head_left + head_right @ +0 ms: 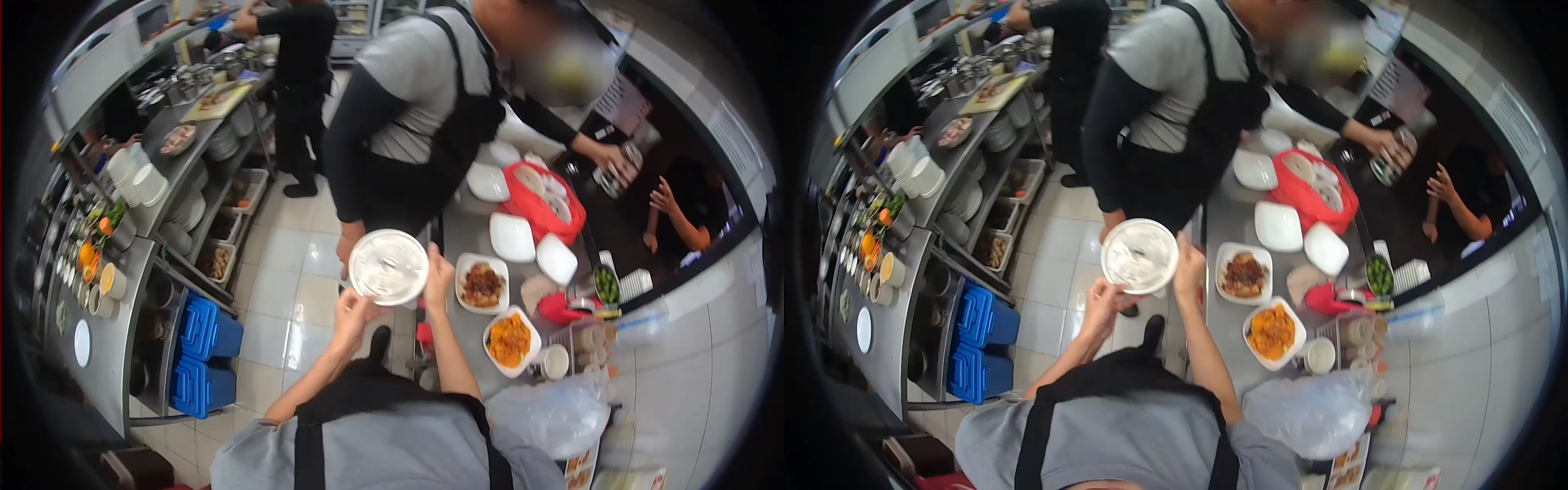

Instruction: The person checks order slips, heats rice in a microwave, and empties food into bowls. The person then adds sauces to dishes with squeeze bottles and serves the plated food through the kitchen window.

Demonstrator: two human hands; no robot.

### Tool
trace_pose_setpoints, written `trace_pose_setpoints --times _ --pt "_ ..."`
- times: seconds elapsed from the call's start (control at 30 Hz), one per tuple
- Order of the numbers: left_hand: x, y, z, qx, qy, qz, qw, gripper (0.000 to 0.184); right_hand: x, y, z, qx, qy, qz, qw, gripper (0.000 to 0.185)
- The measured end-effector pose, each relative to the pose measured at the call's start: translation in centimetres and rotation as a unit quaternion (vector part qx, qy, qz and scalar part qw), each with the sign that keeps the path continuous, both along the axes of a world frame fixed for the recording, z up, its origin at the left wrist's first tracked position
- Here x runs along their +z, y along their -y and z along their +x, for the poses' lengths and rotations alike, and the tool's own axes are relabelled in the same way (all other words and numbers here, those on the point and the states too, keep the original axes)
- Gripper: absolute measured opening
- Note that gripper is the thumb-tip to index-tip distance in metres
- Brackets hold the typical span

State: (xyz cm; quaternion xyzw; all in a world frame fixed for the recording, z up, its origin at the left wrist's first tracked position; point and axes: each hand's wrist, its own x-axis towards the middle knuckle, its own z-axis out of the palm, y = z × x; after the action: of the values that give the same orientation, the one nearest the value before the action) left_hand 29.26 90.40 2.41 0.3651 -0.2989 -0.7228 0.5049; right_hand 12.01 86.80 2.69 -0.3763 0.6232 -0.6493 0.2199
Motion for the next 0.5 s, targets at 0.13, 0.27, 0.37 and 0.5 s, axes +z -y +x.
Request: trace_pose_setpoints --times 0.13,0.27,0.37,0.5 --pt "-0.1 -0.2 0.8 -0.008 -0.022 0.023 0.999 0.004 -0.1 0.2 0.7 0.045 -0.066 0.027 0.996 0.047" --pt "0.1 -0.3 0.9 -0.029 -0.051 0.063 0.996 0.004 -2.1 -0.4 1.6 0.003 -0.017 -0.071 0.997 0.037" --pt "0.5 -0.6 0.2 -0.046 -0.054 0.080 0.994 0.011 -1.9 -1.2 1.9 -0.063 -0.058 -0.138 0.987 0.032" --pt "0.1 -0.8 -0.9 -0.045 -0.025 0.058 0.997 0.014 -2.6 -1.9 0.8 -0.073 0.034 -0.084 0.993 0.035"
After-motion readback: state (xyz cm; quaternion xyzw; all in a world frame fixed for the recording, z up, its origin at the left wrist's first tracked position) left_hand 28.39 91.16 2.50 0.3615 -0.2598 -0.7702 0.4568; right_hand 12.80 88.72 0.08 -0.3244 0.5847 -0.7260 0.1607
